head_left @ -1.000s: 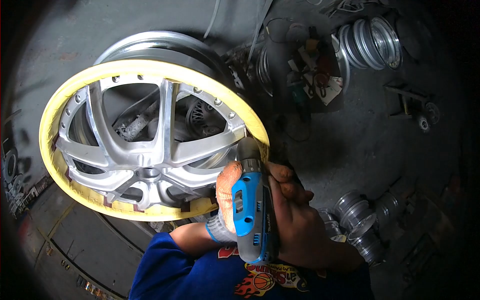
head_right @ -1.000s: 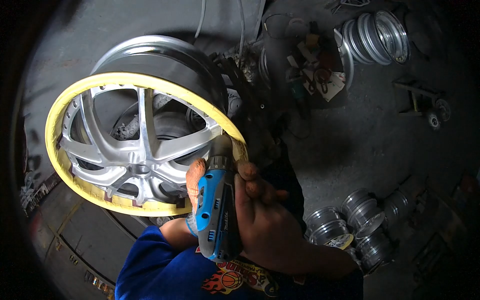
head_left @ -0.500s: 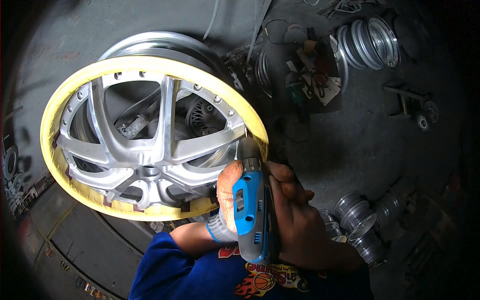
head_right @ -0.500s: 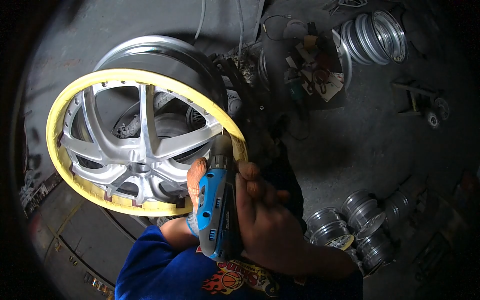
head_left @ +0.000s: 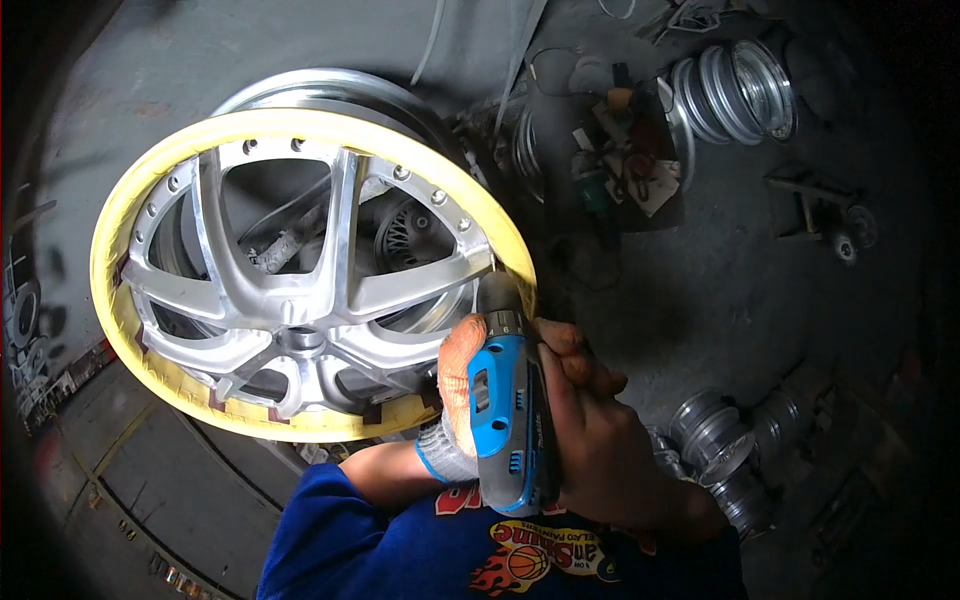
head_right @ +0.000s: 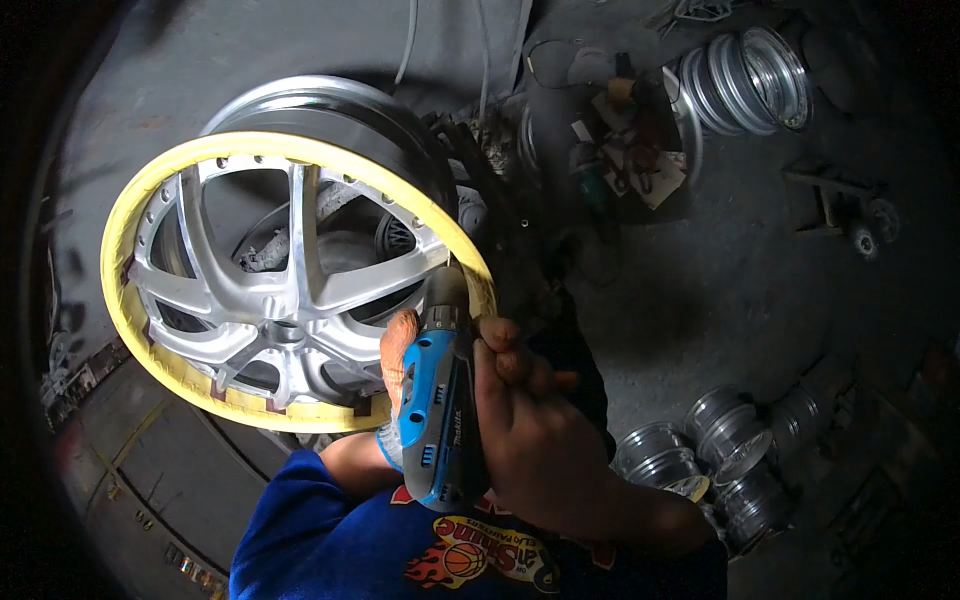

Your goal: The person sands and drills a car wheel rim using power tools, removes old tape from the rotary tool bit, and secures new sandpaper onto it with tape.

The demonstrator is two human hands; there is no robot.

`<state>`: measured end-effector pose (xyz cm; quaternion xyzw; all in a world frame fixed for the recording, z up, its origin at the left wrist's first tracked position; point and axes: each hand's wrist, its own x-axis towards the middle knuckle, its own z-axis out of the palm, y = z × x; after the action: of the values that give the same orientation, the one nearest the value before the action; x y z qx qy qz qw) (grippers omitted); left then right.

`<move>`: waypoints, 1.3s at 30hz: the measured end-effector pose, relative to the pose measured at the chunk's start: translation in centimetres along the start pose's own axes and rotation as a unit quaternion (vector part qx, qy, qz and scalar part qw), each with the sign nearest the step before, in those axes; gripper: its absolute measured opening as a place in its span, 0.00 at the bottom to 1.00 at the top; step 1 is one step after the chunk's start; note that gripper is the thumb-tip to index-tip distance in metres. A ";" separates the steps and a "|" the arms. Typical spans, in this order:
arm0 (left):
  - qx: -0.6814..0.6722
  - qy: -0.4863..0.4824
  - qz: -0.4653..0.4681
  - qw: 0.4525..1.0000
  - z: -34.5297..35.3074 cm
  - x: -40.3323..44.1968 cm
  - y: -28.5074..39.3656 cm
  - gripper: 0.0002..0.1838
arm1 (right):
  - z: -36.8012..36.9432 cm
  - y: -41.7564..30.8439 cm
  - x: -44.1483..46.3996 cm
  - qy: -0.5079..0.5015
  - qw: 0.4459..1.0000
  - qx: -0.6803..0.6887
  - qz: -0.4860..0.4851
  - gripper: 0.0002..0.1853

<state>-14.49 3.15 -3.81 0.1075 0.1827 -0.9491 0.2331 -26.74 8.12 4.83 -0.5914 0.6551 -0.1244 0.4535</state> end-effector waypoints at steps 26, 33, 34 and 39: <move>0.761 0.172 -0.067 0.622 -23.0 12.5 -12.0 0.36 | -3.1 43.2 6.6 0.138 0.940 -0.224 0.217 0.41; 0.790 0.513 0.097 0.323 -30.8 29.3 -11.1 0.51 | -3.7 58.2 18.4 0.132 0.903 -0.409 0.013 0.39; 0.778 0.527 0.087 0.330 -31.6 31.3 -10.2 0.56 | -3.4 59.1 19.5 0.116 0.906 -0.407 0.008 0.34; 0.753 0.590 0.030 0.291 -33.3 37.3 -8.4 0.52 | -1.1 61.8 22.3 0.116 0.927 -0.356 -0.005 0.39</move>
<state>-46.92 8.28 -42.40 0.7721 -0.5270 -0.3429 -0.0923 -65.96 4.53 -47.73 -0.6986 0.7013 0.0475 0.1336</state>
